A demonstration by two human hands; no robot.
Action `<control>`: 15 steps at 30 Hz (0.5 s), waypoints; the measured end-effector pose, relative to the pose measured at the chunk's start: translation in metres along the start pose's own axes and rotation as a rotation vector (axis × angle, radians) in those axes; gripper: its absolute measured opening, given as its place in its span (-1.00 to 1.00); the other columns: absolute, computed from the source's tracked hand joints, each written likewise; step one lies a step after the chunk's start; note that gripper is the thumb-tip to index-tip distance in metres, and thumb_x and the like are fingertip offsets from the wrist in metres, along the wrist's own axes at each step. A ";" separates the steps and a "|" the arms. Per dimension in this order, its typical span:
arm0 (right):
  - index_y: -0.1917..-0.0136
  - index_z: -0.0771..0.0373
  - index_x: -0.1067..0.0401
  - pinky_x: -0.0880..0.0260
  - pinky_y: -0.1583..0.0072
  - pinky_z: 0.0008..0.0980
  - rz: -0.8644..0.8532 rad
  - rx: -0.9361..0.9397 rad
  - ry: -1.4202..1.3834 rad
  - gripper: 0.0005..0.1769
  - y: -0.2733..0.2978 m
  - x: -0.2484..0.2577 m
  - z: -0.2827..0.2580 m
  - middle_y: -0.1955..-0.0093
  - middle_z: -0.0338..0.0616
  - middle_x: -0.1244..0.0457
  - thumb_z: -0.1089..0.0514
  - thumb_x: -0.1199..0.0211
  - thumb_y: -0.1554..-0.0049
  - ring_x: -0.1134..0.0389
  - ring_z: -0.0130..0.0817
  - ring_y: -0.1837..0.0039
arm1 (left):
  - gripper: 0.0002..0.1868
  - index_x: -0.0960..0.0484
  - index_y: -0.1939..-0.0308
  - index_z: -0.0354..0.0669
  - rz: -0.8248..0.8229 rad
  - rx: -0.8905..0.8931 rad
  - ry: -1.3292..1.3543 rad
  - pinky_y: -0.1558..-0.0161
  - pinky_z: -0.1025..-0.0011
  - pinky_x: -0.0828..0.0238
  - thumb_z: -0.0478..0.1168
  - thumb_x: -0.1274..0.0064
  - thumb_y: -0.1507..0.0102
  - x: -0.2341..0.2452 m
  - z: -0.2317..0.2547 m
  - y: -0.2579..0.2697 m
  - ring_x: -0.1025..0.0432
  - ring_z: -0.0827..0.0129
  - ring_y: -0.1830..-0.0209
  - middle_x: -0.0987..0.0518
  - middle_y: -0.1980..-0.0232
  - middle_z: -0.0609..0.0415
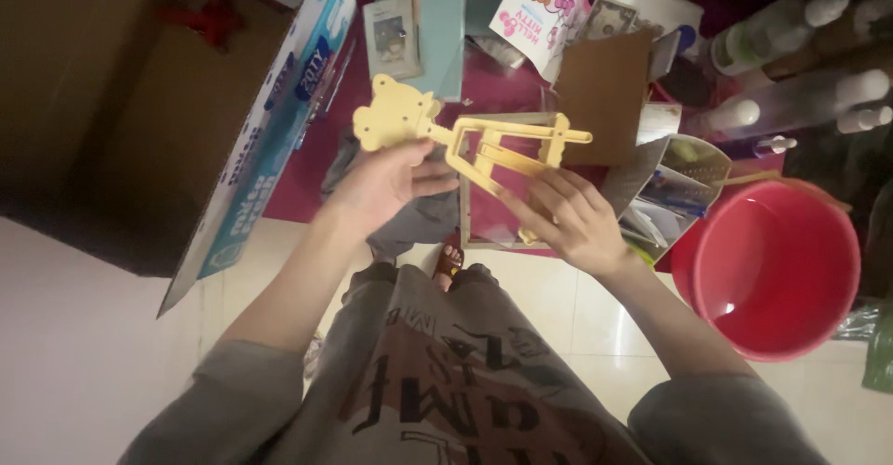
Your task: The person assembles a small wooden picture frame by inserting a backing board and securing it with small metal tabs. They handle a Hello Kitty easel and a cardboard box, placing the assembled frame and other items into the box.
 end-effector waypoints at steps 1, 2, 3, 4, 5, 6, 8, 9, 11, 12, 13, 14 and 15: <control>-0.43 0.08 -0.43 -0.41 -0.30 -0.16 -0.005 -0.020 -0.018 -0.37 0.002 -0.001 0.002 -0.14 -0.11 -0.25 0.24 -0.22 -0.07 -0.32 -0.14 -0.28 | -0.70 -0.46 -0.23 -0.35 0.000 -0.009 -0.013 -0.22 -0.10 -0.54 -0.39 0.04 -0.41 0.000 -0.001 0.000 -0.55 0.02 -0.11 -0.60 -0.19 -0.11; -0.40 0.06 -0.46 -0.41 -0.27 -0.15 -0.012 -0.042 -0.034 -0.37 0.004 -0.003 0.004 -0.12 -0.13 -0.23 0.24 -0.23 -0.04 -0.32 -0.14 -0.25 | -0.69 -0.49 -0.21 -0.32 -0.001 -0.016 -0.025 -0.20 -0.08 -0.56 -0.40 0.06 -0.38 -0.001 -0.004 -0.002 -0.57 0.06 -0.10 -0.61 -0.16 -0.09; -0.37 0.03 -0.49 -0.40 -0.24 -0.15 -0.018 -0.063 -0.050 -0.38 0.006 -0.004 0.005 -0.09 -0.16 -0.22 0.24 -0.23 -0.01 -0.32 -0.14 -0.22 | -0.68 -0.52 -0.19 -0.29 -0.003 -0.023 -0.037 -0.18 -0.06 -0.58 -0.40 0.07 -0.35 -0.002 -0.006 -0.003 -0.58 0.09 -0.10 -0.62 -0.14 -0.06; -0.31 0.03 -0.47 -0.39 -0.19 -0.19 -0.020 -0.230 -0.155 -0.48 0.010 -0.007 0.014 -0.09 -0.12 -0.23 0.22 -0.28 -0.06 -0.33 -0.14 -0.21 | -0.68 -0.53 -0.19 -0.28 -0.007 -0.034 -0.032 -0.18 -0.05 -0.57 -0.40 0.08 -0.34 -0.003 -0.007 -0.003 -0.58 0.09 -0.09 -0.62 -0.14 -0.07; -0.26 0.03 -0.46 -0.38 -0.14 -0.23 -0.022 -0.398 -0.260 -0.57 0.015 -0.011 0.022 -0.09 -0.08 -0.23 0.19 -0.33 -0.10 -0.34 -0.14 -0.20 | -0.67 -0.54 -0.18 -0.26 -0.011 -0.044 -0.027 -0.18 -0.04 -0.56 -0.39 0.09 -0.34 -0.003 -0.007 -0.003 -0.58 0.09 -0.09 -0.62 -0.15 -0.07; -0.20 0.04 -0.45 -0.37 -0.09 -0.28 -0.024 -0.565 -0.363 -0.66 0.022 -0.015 0.029 -0.09 -0.05 -0.23 0.17 -0.38 -0.14 -0.35 -0.14 -0.19 | -0.67 -0.55 -0.18 -0.25 -0.016 -0.055 -0.022 -0.18 -0.02 -0.56 -0.39 0.10 -0.33 -0.002 -0.007 -0.004 -0.58 0.09 -0.09 -0.62 -0.15 -0.07; -0.38 0.01 -0.15 -0.45 -0.09 -0.29 0.186 -0.871 -0.901 -0.42 0.041 -0.021 0.034 -0.20 -0.13 -0.21 0.13 -0.31 -0.15 -0.40 -0.19 -0.18 | -0.73 -0.55 -0.14 -0.33 -0.038 -0.062 0.014 -0.23 -0.07 -0.55 -0.40 0.09 -0.37 0.000 -0.007 -0.005 -0.58 0.09 -0.14 -0.61 -0.15 -0.07; -0.47 0.01 0.00 -0.48 -0.08 -0.30 0.295 -1.015 -1.174 -0.29 0.051 -0.027 0.035 -0.25 -0.16 -0.20 0.11 -0.27 -0.16 -0.42 -0.21 -0.18 | -0.76 -0.55 -0.13 -0.37 -0.047 -0.066 0.031 -0.26 -0.10 -0.55 -0.41 0.08 -0.39 0.001 -0.007 -0.006 -0.58 0.09 -0.16 -0.61 -0.16 -0.06; -0.48 0.20 -0.14 -0.49 -0.19 -0.17 0.358 -1.252 -1.766 -0.27 0.067 -0.043 0.041 -0.27 0.05 -0.28 0.09 -0.33 -0.12 -0.40 -0.06 -0.21 | -0.75 -0.55 -0.12 -0.39 -0.039 -0.030 0.029 -0.25 -0.07 -0.53 -0.39 0.09 -0.39 0.006 -0.009 -0.006 -0.58 0.07 -0.14 -0.63 -0.15 -0.09; -0.49 0.31 -0.20 -0.50 -0.25 -0.10 0.390 -1.362 -2.065 -0.24 0.073 -0.050 0.038 -0.28 0.16 -0.32 0.09 -0.37 -0.10 -0.38 0.01 -0.23 | -0.74 -0.55 -0.12 -0.40 -0.037 -0.009 0.028 -0.25 -0.05 -0.52 -0.38 0.09 -0.38 0.008 -0.012 -0.007 -0.59 0.06 -0.13 -0.64 -0.15 -0.11; -0.48 0.30 -0.22 -0.50 -0.21 -0.09 0.349 -1.358 -2.116 -0.22 0.075 -0.055 0.035 -0.28 0.16 -0.32 0.01 -0.39 -0.10 -0.39 -0.01 -0.24 | -0.74 -0.55 -0.13 -0.38 -0.035 0.013 0.030 -0.23 -0.06 -0.53 -0.39 0.07 -0.38 0.008 -0.016 -0.007 -0.59 0.06 -0.11 -0.63 -0.13 -0.10; -0.48 0.29 -0.24 -0.51 -0.17 -0.08 0.311 -1.352 -2.165 -0.20 0.075 -0.063 0.032 -0.27 0.16 -0.31 -0.06 -0.42 -0.09 -0.39 -0.04 -0.25 | -0.74 -0.55 -0.13 -0.36 -0.034 0.036 0.031 -0.21 -0.06 -0.54 -0.40 0.06 -0.37 0.006 -0.021 -0.008 -0.58 0.07 -0.08 -0.63 -0.12 -0.09; -0.47 0.29 -0.26 -0.52 -0.13 -0.07 0.272 -1.347 -2.215 -0.17 0.076 -0.069 0.029 -0.27 0.16 -0.31 -0.13 -0.45 -0.08 -0.40 -0.06 -0.26 | -0.73 -0.55 -0.14 -0.35 -0.033 0.058 0.031 -0.19 -0.06 -0.55 -0.41 0.05 -0.36 0.003 -0.024 -0.007 -0.58 0.08 -0.06 -0.62 -0.11 -0.07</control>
Point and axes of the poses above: each hand's wrist, its own y-axis away from the middle knuckle, its own x-axis out of the back of the hand, z = x × y, the point moved 6 cm from there along -y, towards the middle knuckle
